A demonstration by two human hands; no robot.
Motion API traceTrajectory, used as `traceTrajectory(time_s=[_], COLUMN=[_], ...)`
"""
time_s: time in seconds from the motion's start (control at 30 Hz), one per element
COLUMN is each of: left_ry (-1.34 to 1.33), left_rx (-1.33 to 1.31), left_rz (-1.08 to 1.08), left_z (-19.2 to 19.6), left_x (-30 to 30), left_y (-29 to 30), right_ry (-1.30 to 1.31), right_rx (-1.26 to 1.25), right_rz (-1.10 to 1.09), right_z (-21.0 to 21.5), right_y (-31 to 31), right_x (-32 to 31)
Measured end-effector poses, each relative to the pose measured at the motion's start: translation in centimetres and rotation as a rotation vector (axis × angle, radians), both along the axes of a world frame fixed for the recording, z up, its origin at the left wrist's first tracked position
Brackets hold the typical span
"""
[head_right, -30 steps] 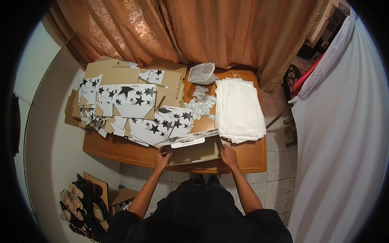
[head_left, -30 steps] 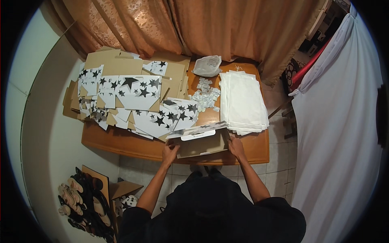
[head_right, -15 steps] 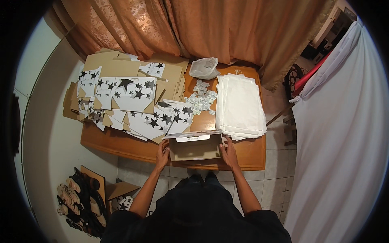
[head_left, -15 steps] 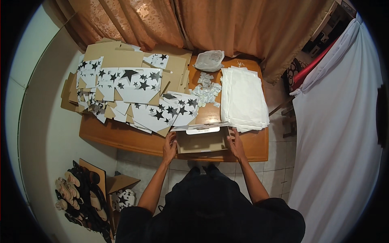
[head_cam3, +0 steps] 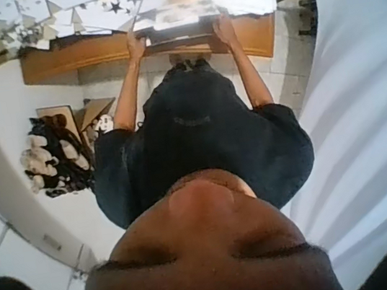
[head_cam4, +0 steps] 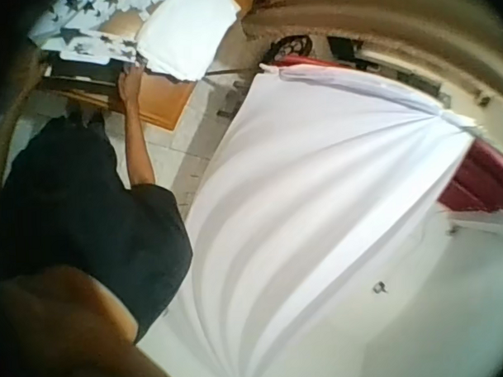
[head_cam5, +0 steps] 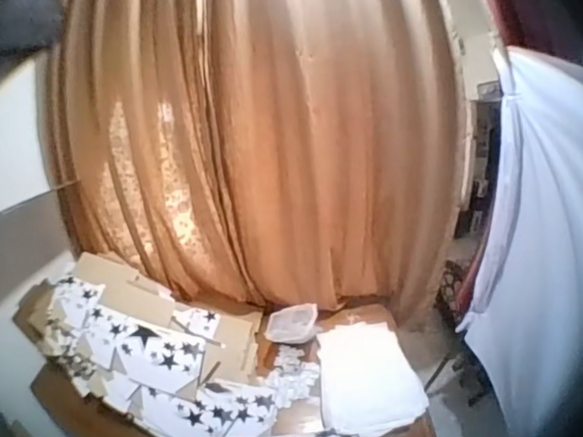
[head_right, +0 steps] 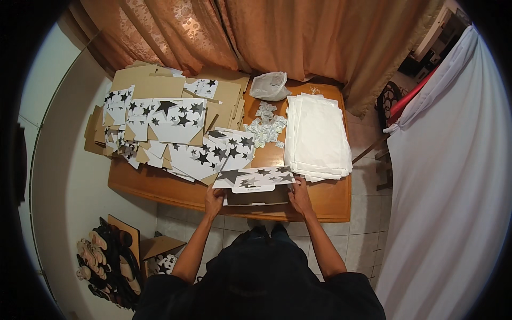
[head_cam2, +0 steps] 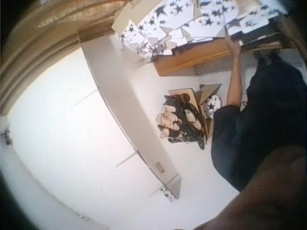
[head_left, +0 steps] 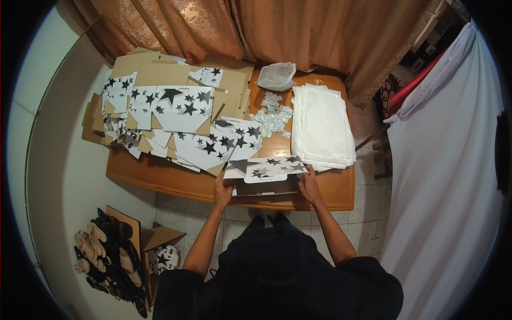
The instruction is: Folding flat cardboard templates to assemble patterned shoe boxes and putting tissue paper inside, then stacking them on a shelf.
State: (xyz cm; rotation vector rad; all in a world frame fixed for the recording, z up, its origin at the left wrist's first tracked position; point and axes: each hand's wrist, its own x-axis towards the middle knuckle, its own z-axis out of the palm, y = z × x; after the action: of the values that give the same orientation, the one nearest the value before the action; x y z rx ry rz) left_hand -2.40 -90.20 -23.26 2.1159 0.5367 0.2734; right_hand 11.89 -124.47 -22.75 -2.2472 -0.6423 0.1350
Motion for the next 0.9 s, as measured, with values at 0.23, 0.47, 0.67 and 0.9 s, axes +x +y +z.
traceTrajectory(time_s=[0.23,0.47,0.67,0.9], left_ry=[-0.305,-0.273,-0.249,-0.092], left_rx=[-0.218,-0.527,-0.083,-0.020], left_rz=[0.109,0.193,0.087,-0.128], left_z=[2.9,3.1,3.2,1.7], left_x=[3.3,6.4,5.8,4.6], left_y=[1.8,1.3,0.2,2.9], right_ry=[0.137,0.164,0.167,0.104], right_rx=[0.482,0.441,0.230,0.167], right_rz=[-0.019,-0.216,-0.298,-0.158], right_z=[1.2,0.6,3.2,1.4], right_y=[1.2,3.3,5.9,5.0], right_x=[3.8,6.5,6.5,5.2])
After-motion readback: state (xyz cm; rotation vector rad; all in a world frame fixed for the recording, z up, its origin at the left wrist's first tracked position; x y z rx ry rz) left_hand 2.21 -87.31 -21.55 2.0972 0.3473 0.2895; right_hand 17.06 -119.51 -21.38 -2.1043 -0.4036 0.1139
